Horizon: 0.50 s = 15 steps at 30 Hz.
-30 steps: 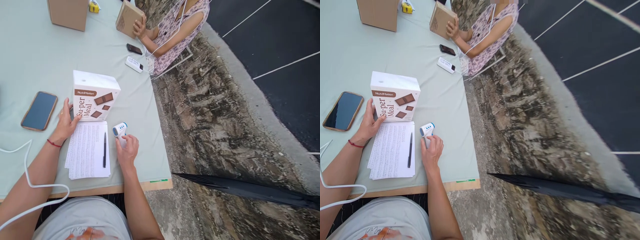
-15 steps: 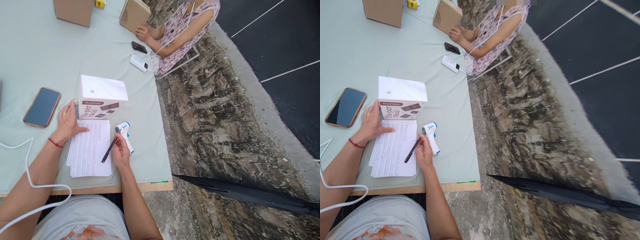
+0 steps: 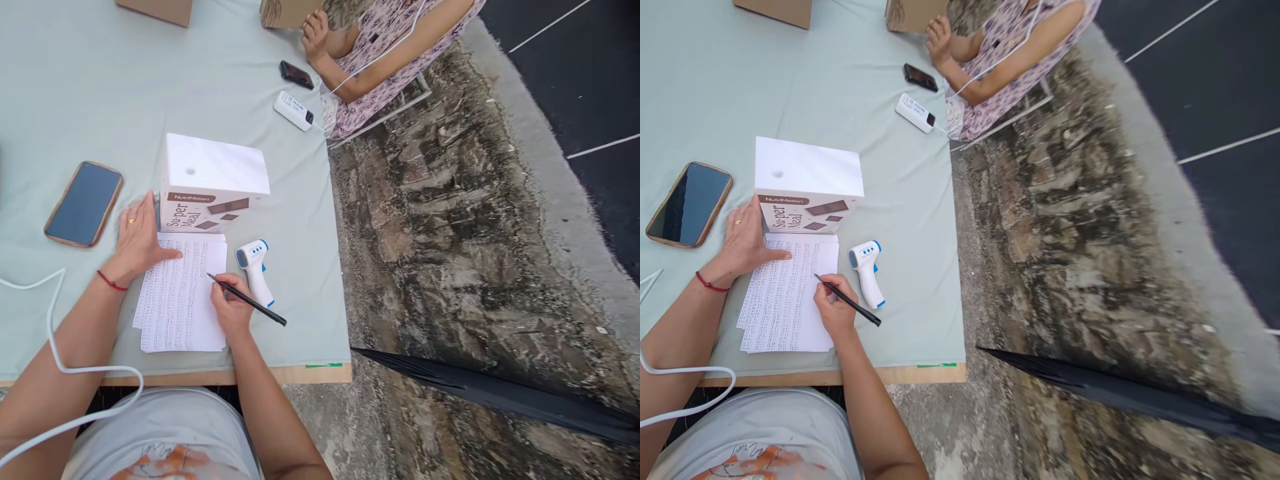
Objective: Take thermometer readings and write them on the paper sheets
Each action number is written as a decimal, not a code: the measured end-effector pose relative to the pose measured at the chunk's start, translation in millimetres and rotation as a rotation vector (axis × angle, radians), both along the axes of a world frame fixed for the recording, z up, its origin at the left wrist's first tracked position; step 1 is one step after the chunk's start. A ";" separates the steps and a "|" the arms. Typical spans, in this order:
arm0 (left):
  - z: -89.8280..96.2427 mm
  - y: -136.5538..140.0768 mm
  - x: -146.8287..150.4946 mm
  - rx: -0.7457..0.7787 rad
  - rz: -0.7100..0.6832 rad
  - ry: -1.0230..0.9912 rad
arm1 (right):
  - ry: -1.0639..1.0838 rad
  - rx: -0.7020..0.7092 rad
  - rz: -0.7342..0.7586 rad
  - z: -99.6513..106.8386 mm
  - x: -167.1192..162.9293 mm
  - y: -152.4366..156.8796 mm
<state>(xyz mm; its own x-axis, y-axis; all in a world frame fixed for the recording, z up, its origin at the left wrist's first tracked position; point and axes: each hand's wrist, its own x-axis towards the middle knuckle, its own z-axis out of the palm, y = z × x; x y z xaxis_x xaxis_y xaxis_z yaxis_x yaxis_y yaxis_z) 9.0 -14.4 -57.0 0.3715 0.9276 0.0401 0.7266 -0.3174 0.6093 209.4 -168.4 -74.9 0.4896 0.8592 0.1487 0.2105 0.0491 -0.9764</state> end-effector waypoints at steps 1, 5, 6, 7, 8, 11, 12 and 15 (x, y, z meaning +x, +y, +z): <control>0.5 -0.2 0.4 0.003 -0.001 -0.002 | 0.007 -0.023 -0.023 -1.9 -2.1 0.1; 3.0 -1.3 2.9 -0.008 0.013 0.016 | 0.019 -0.105 -0.045 -5.6 -6.2 -1.0; 3.4 -1.6 3.3 -0.014 0.014 0.023 | 0.018 -0.115 -0.042 -5.2 -6.2 -1.3; 3.7 -1.8 3.4 -0.016 0.011 0.023 | 0.015 -0.123 -0.037 -4.4 -5.9 -1.5; 3.8 -2.1 3.2 -0.016 0.004 0.016 | 0.008 -0.130 -0.031 -3.4 -5.5 -1.7; 3.7 -2.7 1.6 -0.008 -0.018 -0.023 | -0.025 -0.149 -0.001 -0.4 -4.0 -2.0; 3.8 -2.9 1.2 -0.010 -0.022 -0.029 | -0.034 -0.151 0.010 0.3 -3.6 -2.1; 5.2 -3.6 1.2 -0.019 -0.026 -0.037 | -0.053 -0.156 0.035 1.3 -2.7 -2.4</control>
